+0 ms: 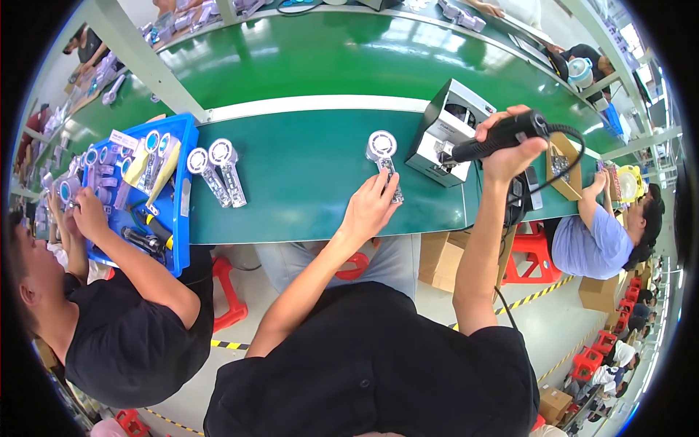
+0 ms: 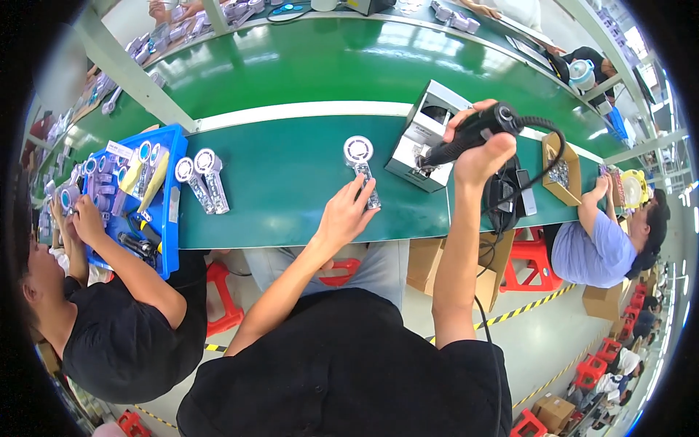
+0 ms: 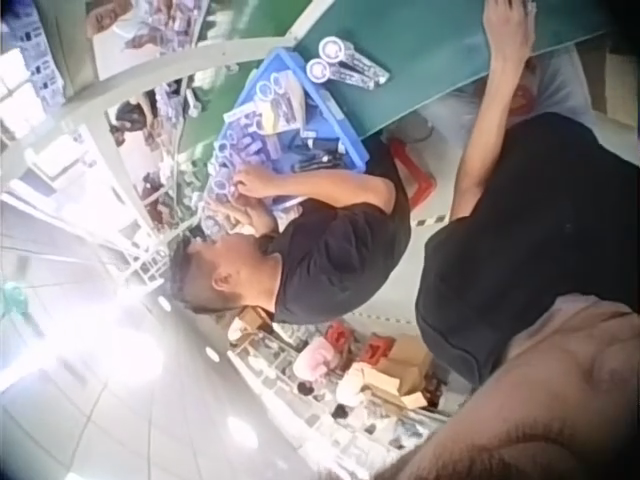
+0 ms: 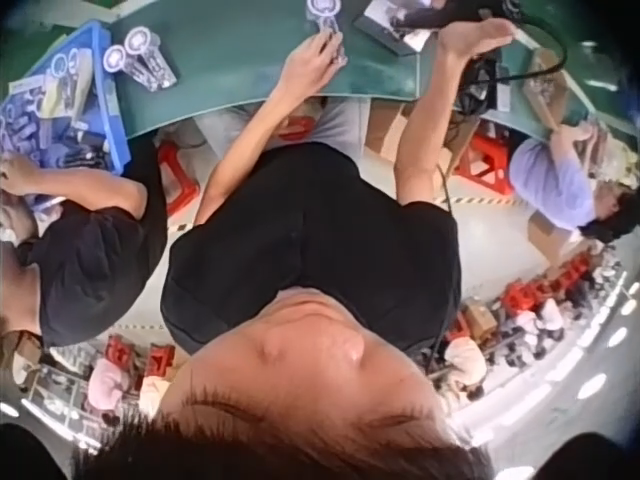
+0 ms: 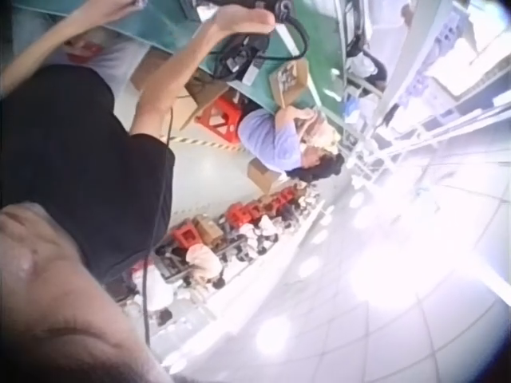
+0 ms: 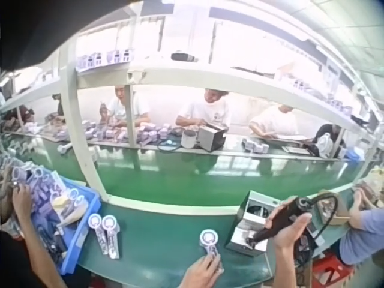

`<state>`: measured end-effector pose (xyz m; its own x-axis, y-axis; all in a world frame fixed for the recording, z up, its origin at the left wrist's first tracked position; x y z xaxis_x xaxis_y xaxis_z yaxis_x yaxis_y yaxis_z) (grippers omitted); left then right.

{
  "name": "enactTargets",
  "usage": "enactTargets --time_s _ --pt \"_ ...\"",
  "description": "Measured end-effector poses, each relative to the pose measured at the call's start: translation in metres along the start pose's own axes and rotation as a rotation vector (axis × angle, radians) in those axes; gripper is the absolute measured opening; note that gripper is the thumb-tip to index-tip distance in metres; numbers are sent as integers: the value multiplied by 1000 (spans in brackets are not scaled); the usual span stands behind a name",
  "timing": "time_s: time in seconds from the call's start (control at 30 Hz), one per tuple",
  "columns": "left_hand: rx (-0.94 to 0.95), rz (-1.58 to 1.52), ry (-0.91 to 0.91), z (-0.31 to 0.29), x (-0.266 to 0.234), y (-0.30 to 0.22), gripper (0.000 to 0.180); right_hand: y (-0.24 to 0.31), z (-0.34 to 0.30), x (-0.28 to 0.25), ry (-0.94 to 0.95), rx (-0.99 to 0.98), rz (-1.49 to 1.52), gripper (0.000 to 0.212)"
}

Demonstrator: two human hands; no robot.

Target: The person assembles components of a hand-held fan device by hand, using a powered screwdriver to secure plastic casings and PCB boards together.

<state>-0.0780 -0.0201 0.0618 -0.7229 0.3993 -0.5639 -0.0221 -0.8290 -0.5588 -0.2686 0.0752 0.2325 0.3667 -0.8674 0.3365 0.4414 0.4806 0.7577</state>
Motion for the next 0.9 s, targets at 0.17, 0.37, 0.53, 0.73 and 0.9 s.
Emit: enactTargets --time_s 0.17,0.37,0.53,0.73,0.9 --pt "9 -53 -60 2 -7 -5 57 -8 7 -2 41 -12 -37 85" --pt "97 -86 -90 0 -12 -13 43 -30 23 2 35 96 -56 77" --pt "155 -72 -90 -2 -10 -18 37 -45 33 -5 -10 226 -58 78" --pt "135 -83 -87 -1 -9 -14 33 -59 -23 -6 70 432 129 82" --pt "158 -91 -98 1 -6 -18 30 -48 -65 -8 73 364 184 90"
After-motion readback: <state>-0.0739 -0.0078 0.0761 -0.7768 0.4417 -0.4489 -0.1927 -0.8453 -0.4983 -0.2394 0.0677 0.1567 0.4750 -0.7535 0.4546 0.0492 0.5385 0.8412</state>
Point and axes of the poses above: each hand's wrist, its own z-axis towards the middle knuckle, its own x-axis out of the palm, y = z × x, the point moved 9 cm from there along z, towards the middle knuckle, and after that the axes turned 12 degrees about -y, right-handed, at the moved point
